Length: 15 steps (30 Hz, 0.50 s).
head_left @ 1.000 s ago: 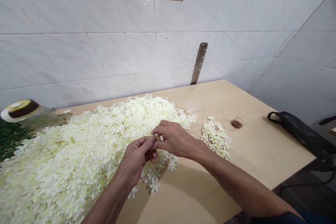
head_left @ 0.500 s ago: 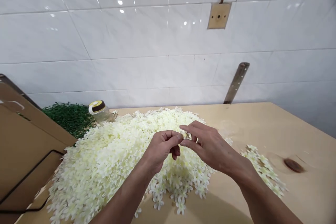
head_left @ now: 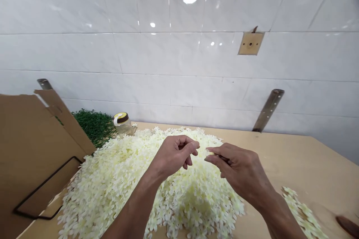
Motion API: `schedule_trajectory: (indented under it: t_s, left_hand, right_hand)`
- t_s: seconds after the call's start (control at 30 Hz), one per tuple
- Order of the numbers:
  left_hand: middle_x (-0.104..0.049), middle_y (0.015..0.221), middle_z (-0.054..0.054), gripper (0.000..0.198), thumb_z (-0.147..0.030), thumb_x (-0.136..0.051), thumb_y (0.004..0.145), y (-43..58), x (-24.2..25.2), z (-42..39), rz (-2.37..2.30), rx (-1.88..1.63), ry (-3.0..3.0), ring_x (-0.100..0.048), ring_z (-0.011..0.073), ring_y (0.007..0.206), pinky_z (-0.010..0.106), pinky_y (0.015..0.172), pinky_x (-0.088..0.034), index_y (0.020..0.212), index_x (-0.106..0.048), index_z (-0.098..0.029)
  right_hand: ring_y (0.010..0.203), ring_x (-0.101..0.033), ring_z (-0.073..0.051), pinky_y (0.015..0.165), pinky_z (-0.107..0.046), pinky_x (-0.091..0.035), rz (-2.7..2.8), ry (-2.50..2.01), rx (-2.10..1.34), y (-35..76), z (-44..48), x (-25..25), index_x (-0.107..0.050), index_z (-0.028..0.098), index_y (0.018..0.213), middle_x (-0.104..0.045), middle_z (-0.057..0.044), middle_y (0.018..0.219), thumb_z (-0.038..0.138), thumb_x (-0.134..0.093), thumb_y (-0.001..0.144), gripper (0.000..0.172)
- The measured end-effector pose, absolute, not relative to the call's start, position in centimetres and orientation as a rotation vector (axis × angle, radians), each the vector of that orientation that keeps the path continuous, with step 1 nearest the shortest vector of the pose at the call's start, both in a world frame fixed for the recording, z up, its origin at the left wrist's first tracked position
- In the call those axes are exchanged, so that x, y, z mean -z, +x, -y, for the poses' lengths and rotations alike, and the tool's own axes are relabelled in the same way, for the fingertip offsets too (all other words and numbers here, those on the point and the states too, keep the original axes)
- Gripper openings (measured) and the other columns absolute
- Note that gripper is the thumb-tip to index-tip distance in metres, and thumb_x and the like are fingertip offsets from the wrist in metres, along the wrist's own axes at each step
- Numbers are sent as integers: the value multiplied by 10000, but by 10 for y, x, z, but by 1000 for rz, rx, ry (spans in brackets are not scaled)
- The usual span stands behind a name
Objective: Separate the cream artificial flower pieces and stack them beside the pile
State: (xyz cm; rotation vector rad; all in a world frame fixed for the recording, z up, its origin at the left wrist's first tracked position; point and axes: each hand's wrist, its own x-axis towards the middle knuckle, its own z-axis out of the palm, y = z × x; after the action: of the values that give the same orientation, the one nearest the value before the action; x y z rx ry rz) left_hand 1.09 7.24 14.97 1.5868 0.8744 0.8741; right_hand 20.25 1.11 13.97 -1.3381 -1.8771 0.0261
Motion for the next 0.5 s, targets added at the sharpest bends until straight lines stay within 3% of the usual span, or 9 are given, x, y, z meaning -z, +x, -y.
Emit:
schedule_trajectory:
  t_s: [0.2, 0.37, 0.5]
  left_hand:
    - [-655, 686, 49, 340, -472, -629, 839, 14, -145, -64, -858, -972, 1475, -553, 102, 473, 213, 439, -453, 753, -661, -145]
    - [-645, 694, 45, 403, -541, -666, 796, 16, -131, -70, -831, -1060, 1406, -576, 113, 490, 214, 427, -463, 797, -662, -138]
    - [-652, 712, 47, 388, -517, -702, 767, 16, -127, -75, -832, -1061, 1356, -565, 102, 482, 203, 406, -443, 776, -662, -131]
  right_hand:
    - [497, -630, -97, 525, -221, -488, 1821, -1337, 102, 204, -27, -134, -738, 239, 959, -660, 49, 630, 344, -574, 952, 195]
    - [631, -699, -108, 591, -217, -539, 1983, -1189, 166, 199, -45, -122, -689, 228, 1115, -733, 13, 835, 262, -507, 981, 228]
    - [879, -732, -172, 716, -259, -578, 2023, -1078, 296, 194, -44, -119, -684, 243, 1100, -746, -25, 1030, 248, -530, 963, 206]
